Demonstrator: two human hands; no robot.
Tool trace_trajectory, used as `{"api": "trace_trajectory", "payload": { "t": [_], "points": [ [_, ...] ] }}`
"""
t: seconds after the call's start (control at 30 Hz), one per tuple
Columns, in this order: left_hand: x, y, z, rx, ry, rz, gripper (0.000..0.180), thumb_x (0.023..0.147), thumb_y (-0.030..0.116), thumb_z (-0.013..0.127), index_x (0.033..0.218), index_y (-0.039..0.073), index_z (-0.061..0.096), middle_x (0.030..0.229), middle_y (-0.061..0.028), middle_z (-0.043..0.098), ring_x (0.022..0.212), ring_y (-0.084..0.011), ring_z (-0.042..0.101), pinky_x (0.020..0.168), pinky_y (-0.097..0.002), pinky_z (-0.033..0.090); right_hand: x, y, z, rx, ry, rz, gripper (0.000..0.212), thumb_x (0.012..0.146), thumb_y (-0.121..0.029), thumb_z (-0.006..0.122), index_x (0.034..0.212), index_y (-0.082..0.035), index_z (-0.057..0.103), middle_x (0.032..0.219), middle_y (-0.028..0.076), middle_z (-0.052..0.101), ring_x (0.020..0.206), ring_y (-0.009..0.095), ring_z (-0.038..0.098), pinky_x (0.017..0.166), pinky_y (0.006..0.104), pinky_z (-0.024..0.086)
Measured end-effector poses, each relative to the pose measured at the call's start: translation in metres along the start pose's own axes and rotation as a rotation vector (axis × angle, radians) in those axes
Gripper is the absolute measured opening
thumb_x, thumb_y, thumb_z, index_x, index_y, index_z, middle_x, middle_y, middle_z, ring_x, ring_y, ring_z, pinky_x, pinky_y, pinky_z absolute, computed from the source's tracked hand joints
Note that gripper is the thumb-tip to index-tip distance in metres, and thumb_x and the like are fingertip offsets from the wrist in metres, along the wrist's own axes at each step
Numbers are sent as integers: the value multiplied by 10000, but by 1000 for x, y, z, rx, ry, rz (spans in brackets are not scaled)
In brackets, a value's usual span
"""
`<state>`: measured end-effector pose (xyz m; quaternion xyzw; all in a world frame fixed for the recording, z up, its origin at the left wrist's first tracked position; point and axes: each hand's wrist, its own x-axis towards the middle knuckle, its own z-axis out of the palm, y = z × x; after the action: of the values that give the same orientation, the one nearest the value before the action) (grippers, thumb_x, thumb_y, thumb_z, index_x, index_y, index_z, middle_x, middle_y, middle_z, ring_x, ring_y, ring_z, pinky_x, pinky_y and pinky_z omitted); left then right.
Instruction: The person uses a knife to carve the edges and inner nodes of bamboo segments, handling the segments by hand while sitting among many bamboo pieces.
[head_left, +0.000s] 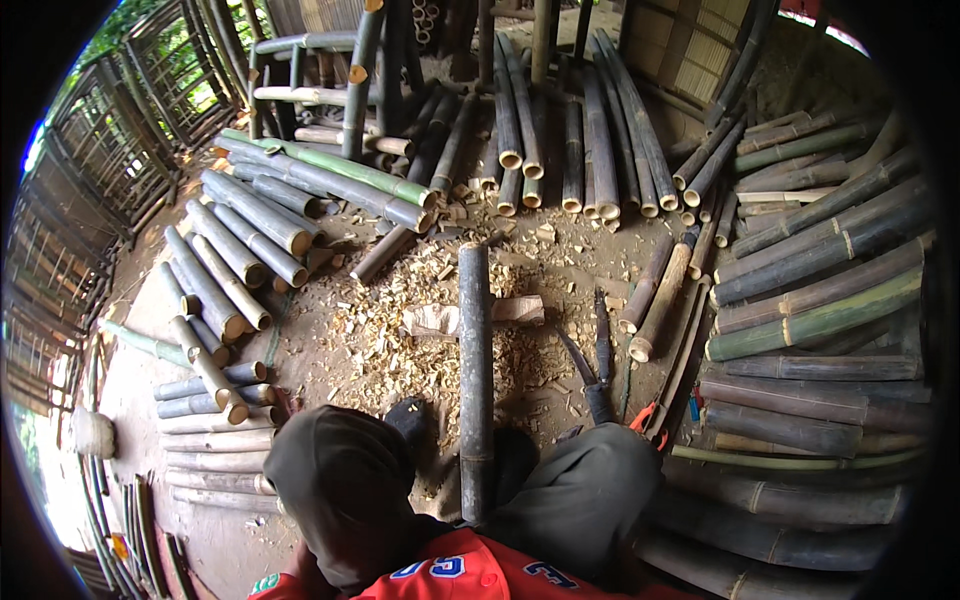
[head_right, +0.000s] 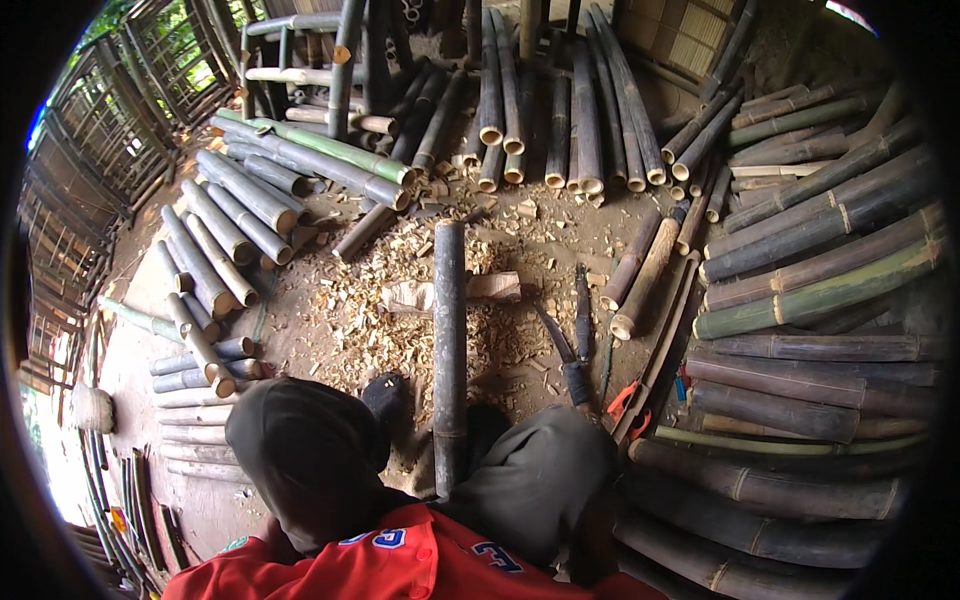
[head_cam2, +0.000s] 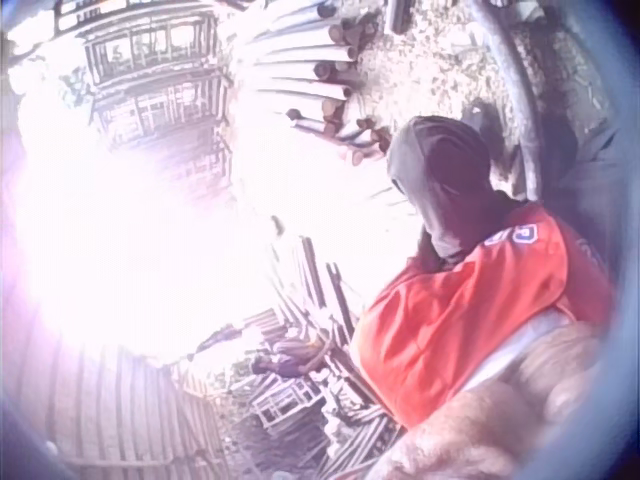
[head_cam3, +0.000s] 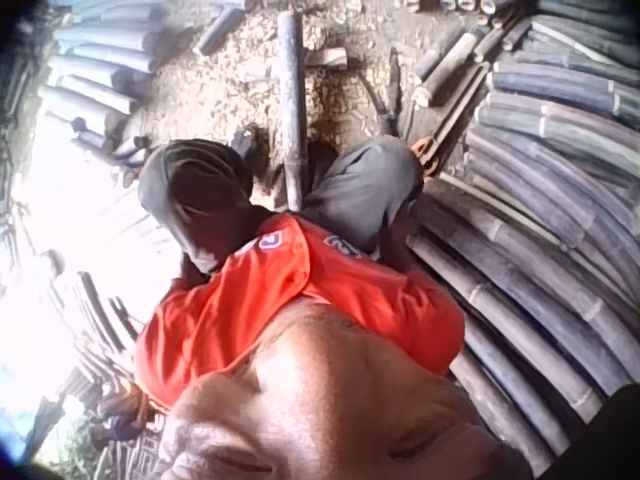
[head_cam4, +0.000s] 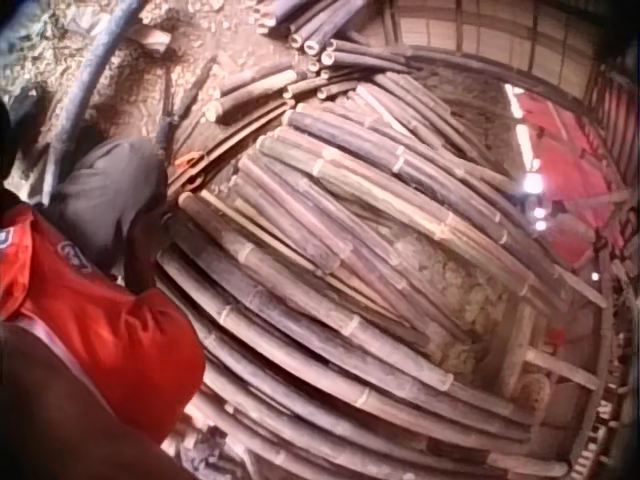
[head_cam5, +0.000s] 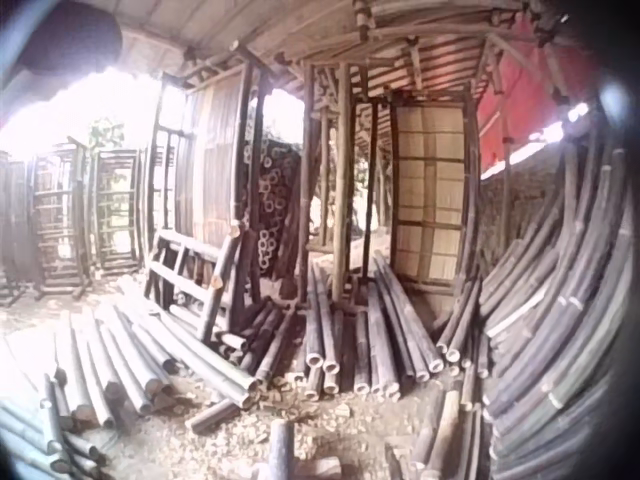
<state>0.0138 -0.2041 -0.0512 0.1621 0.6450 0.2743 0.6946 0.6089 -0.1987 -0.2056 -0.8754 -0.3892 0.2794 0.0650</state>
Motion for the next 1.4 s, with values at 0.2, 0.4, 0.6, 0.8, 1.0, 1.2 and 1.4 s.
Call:
{"api": "trace_trajectory", "payload": {
  "t": [0.2, 0.4, 0.6, 0.8, 1.0, 1.2, 1.4],
  "points": [
    [-13, -55, -61, -56, 433, 10, 417, 971, 331, 699, 1198, -19, 688, 1049, -114, 718, 980, -197, 659, 917, -371, 510, -14, 10, -6, 64, -12, 3, 426, 882, -319, 806, 1117, -2, 644, 995, 227, 691, 915, 406, 676, 809, 493, 540],
    [8, -42, -94, 16, 775, 210, 434, 981, 339, 692, 1216, -25, 686, 1057, -113, 717, 987, -204, 653, 944, -376, 491, -40, 21, -13, 102, -11, -6, 432, 888, -329, 800, 1123, -1, 644, 1005, 231, 692, 930, 412, 676, 815, 500, 540],
    [-59, 154, 32, 89, 940, 1023, 375, 1014, 299, 670, 1225, -10, 697, 1102, -102, 713, 992, -191, 642, 936, -346, 487, -77, 21, -25, 104, -6, 48, 438, 893, -338, 793, 1129, -1, 643, 1015, 236, 693, 945, 419, 677, 822, 508, 540],
    [26, 237, 202, 182, 140, 885, 398, 974, 148, 725, 1312, -40, 628, 1189, -172, 702, 1007, -225, 672, 894, -351, 558, -125, 20, -34, 100, 13, 145, 445, 899, -348, 787, 1135, 0, 642, 1024, 241, 694, 961, 426, 677, 828, 516, 540],
    [274, 137, 233, 551, 274, 344, 636, 795, 459, 924, 958, -97, 660, 916, -202, 732, 780, -247, 725, 613, -383, 606, -140, -28, -30, 104, -4, 142, 451, 904, -357, 781, 1141, 1, 641, 1034, 245, 695, 976, 433, 678, 835, 524, 539],
    [248, 100, 277, 696, 22, 347, 829, 759, 672, 818, 1077, -66, 615, 1047, -270, 713, 995, -420, 711, 888, -500, 557, -191, -14, -42, 68, 38, 356, 458, 910, -367, 775, 1147, 1, 641, 1044, 250, 696, 991, 440, 678, 841, 532, 539],
    [233, 115, 269, 798, 50, 355, 831, 774, 661, 820, 1085, -84, 628, 1074, -290, 713, 1030, -430, 709, 907, -501, 555, -215, -38, -38, 76, 35, 410, 465, 915, -376, 768, 1153, 2, 640, 1054, 255, 697, 1007, 446, 679, 848, 540, 539]
  ]
}}
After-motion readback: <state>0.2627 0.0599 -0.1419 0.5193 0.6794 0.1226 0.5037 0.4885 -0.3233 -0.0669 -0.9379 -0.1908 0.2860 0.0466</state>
